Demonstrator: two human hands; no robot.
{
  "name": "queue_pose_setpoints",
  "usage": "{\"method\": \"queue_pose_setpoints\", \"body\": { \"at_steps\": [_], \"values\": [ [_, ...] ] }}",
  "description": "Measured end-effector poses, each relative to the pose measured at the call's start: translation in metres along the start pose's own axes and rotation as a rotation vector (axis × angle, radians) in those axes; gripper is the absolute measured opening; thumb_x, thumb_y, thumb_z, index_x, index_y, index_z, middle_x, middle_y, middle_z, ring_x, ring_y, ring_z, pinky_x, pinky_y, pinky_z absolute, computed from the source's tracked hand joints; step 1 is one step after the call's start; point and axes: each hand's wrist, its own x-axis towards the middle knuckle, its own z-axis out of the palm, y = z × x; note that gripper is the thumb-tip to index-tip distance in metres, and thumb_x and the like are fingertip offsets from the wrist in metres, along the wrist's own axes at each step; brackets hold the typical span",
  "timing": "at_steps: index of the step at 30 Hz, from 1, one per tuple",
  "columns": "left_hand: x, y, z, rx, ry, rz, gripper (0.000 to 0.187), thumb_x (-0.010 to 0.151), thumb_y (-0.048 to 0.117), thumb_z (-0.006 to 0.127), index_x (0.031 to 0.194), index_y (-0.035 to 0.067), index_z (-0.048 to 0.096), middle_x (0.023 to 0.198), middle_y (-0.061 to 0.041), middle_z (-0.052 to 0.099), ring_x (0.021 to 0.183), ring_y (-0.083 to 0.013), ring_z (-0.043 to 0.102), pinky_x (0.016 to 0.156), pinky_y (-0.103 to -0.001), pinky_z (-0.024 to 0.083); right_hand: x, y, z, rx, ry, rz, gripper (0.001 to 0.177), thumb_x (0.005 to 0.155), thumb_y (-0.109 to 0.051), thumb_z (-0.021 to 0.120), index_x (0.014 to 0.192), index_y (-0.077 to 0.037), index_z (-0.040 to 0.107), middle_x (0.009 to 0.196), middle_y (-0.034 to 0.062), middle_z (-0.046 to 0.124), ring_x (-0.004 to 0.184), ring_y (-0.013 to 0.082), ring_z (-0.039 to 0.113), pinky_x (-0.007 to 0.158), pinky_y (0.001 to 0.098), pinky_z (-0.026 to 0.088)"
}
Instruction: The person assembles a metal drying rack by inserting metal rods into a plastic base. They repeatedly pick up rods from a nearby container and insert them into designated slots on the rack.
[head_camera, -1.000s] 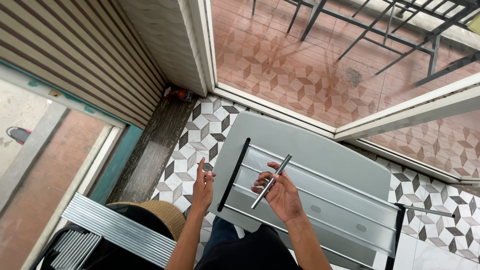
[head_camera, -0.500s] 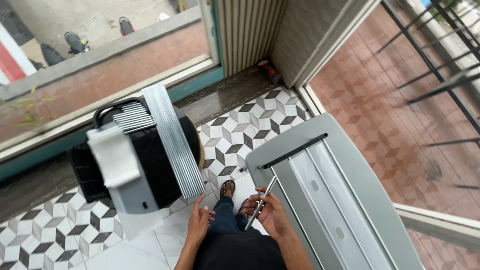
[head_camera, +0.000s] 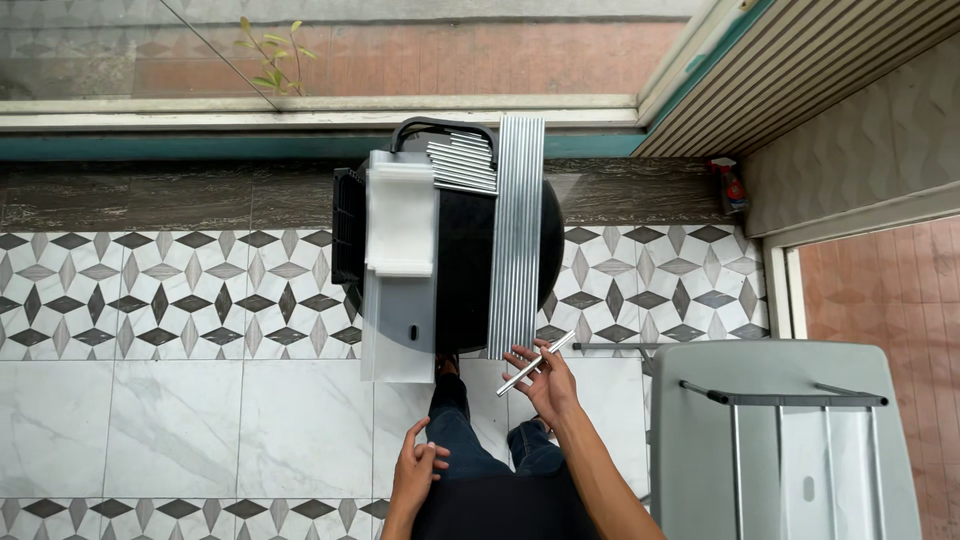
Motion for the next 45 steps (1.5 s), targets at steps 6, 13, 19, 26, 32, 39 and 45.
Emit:
{"method": "queue_pose_setpoints", "body": {
  "at_steps": [6, 13, 19, 26, 32, 39, 45],
  "values": [
    [0.045, -0.025, -0.110, -0.049, 0.005, -0.205, 0.054, 0.099, 0.018, 0.049, 0.152, 0.025, 0.043, 0.090, -0.009, 0.078, 0.072, -0.0156, 0.070, 0.062, -0.029, 0.053, 0.138, 0.056, 0.054, 0.223, 0.088, 0.003, 0.019, 0.105, -0.019, 0.048, 0.117, -0.005, 0.047, 0.128, 0.0259, 0.057, 0.123, 0.0463, 0.060, 0.104, 0.0609, 0.053],
    [0.092, -0.032, -0.220, -0.156, 0.167, -0.487, 0.056, 0.101, 0.011, 0.043, 0.156, 0.023, 0.036, 0.095, -0.017, 0.077, 0.077, -0.0219, 0.073, 0.066, -0.037, 0.057, 0.290, 0.093, 0.095, 0.327, 0.227, -0.030, 0.024, 0.104, -0.017, 0.048, 0.124, -0.004, 0.045, 0.126, 0.0276, 0.057, 0.126, 0.0479, 0.059, 0.108, 0.0619, 0.051],
    [0.094, -0.051, -0.234, -0.099, 0.139, -0.639, 0.056, 0.101, 0.012, 0.043, 0.156, 0.022, 0.035, 0.095, -0.017, 0.077, 0.076, -0.0226, 0.074, 0.067, -0.038, 0.059, 0.370, 0.093, 0.113, 0.345, 0.283, -0.053, 0.029, 0.104, -0.018, 0.046, 0.129, -0.004, 0.043, 0.127, 0.0270, 0.058, 0.124, 0.0473, 0.061, 0.106, 0.0647, 0.050],
    [0.108, -0.051, -0.245, -0.078, 0.112, -0.664, 0.055, 0.102, 0.012, 0.044, 0.156, 0.020, 0.035, 0.094, -0.018, 0.077, 0.076, -0.0233, 0.075, 0.069, -0.039, 0.060, 0.398, 0.077, 0.145, 0.364, 0.353, -0.085, 0.032, 0.103, -0.018, 0.046, 0.132, -0.004, 0.043, 0.127, 0.0256, 0.059, 0.124, 0.0461, 0.063, 0.106, 0.0644, 0.051],
    [0.118, -0.051, -0.243, -0.056, 0.101, -0.657, 0.055, 0.102, 0.012, 0.045, 0.155, 0.018, 0.035, 0.094, -0.019, 0.077, 0.075, -0.0240, 0.075, 0.070, -0.040, 0.062, 0.403, 0.063, 0.157, 0.374, 0.346, -0.120, 0.037, 0.102, -0.019, 0.045, 0.136, -0.004, 0.040, 0.137, 0.0294, 0.055, 0.124, 0.0469, 0.061, 0.107, 0.0616, 0.050],
    [0.127, -0.047, -0.245, -0.023, 0.075, -0.628, 0.054, 0.102, 0.013, 0.045, 0.155, 0.017, 0.034, 0.093, -0.020, 0.078, 0.075, -0.0247, 0.076, 0.072, -0.041, 0.063, 0.388, 0.057, 0.158, 0.349, 0.305, -0.190, 0.045, 0.103, -0.016, 0.041, 0.145, -0.003, 0.033, 0.144, 0.0337, 0.046, 0.127, 0.0502, 0.058, 0.104, 0.0561, 0.056],
    [0.126, -0.044, -0.240, -0.006, 0.058, -0.601, 0.054, 0.102, 0.013, 0.046, 0.155, 0.015, 0.034, 0.092, -0.021, 0.078, 0.074, -0.0254, 0.077, 0.073, -0.042, 0.064, 0.362, 0.075, 0.121, 0.011, 0.250, -0.120, 0.041, 0.102, -0.013, 0.039, 0.140, 0.002, 0.041, 0.141, 0.0305, 0.050, 0.125, 0.0466, 0.061, 0.096, 0.0529, 0.056]
  ]
}}
